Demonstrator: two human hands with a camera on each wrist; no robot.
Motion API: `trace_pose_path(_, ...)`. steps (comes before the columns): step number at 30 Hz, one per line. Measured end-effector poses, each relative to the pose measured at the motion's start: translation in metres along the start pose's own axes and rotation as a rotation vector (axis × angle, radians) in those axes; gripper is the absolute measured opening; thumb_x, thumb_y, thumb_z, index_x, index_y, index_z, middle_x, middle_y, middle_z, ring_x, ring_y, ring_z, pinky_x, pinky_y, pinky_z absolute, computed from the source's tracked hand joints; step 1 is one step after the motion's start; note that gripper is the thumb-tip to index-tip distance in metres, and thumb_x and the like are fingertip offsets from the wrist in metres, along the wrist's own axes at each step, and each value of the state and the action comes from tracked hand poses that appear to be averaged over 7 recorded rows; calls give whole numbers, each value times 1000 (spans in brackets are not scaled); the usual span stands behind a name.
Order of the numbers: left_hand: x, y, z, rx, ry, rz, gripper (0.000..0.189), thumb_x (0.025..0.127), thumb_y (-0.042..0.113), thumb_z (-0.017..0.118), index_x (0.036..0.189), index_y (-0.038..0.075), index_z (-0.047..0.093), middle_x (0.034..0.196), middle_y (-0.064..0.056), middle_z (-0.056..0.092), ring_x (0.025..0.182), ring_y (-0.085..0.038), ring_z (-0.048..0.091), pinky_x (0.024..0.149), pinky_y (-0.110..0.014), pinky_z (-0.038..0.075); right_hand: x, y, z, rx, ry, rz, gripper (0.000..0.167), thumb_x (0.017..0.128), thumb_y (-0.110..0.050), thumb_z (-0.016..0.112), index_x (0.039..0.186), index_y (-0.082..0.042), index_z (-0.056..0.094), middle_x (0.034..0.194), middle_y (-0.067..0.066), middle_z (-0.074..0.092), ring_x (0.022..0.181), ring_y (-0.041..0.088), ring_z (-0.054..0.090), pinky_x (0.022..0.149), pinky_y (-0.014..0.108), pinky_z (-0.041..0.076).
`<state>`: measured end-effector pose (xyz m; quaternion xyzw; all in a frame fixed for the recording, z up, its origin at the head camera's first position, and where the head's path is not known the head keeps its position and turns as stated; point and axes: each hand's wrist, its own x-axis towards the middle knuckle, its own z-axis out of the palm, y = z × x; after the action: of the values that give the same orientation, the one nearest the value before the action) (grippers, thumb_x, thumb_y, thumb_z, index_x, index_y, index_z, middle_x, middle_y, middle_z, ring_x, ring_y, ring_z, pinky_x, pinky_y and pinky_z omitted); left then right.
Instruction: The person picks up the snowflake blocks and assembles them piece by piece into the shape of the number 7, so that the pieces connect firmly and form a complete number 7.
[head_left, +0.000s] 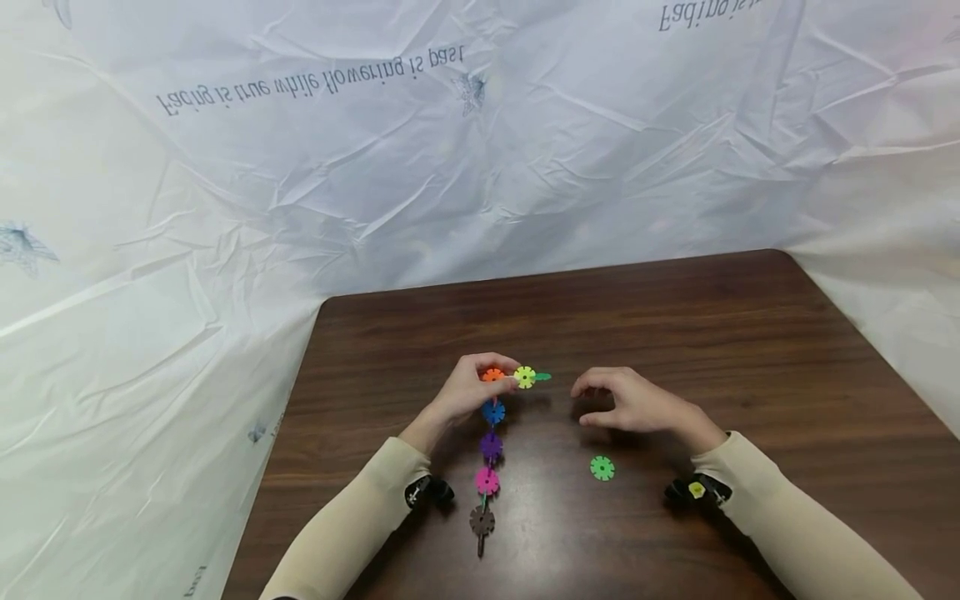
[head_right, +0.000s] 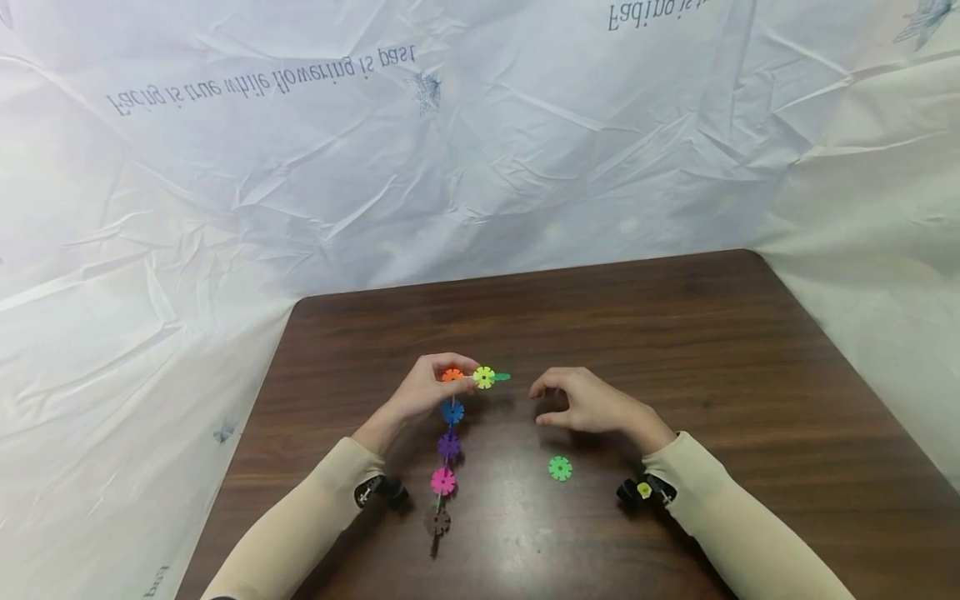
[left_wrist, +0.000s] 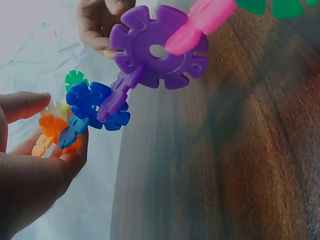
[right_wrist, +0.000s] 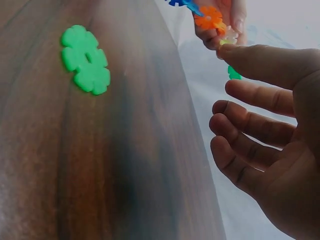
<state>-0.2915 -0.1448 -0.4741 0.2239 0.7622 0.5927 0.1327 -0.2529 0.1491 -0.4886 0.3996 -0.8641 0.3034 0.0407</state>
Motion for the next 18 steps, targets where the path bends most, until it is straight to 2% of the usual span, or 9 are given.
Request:
trace_pose_path(4,0,0,0,-1,-1,6,24,89,5,69,113,2,69,108,-16,68,82,-25,69,59,-28,51,-2,1,2,-3,-29,-35,32,85,-22,77,113,-9,66,109,0,66,98,17,64,80,36,54)
trace_pose_path(10,0,1,0,-27,-4,0,23,90,4,68,113,1,68,106,-15,68,84,-31,70,56,-28,51,-7,0,3,12,-93,-43,37,84,-21,77,117,-9,66,113,1,66,99,15,63,81,32,53)
trace_pose_path(18,1,5,3,-86,-9,-12,28,89,0,68,116,-5,64,108,-20,66,79,-19,70,57,-26,51,-12,-4,8,29,-157,-75,36,82,-20,79,114,-10,67,107,1,66,86,15,61,72,29,52)
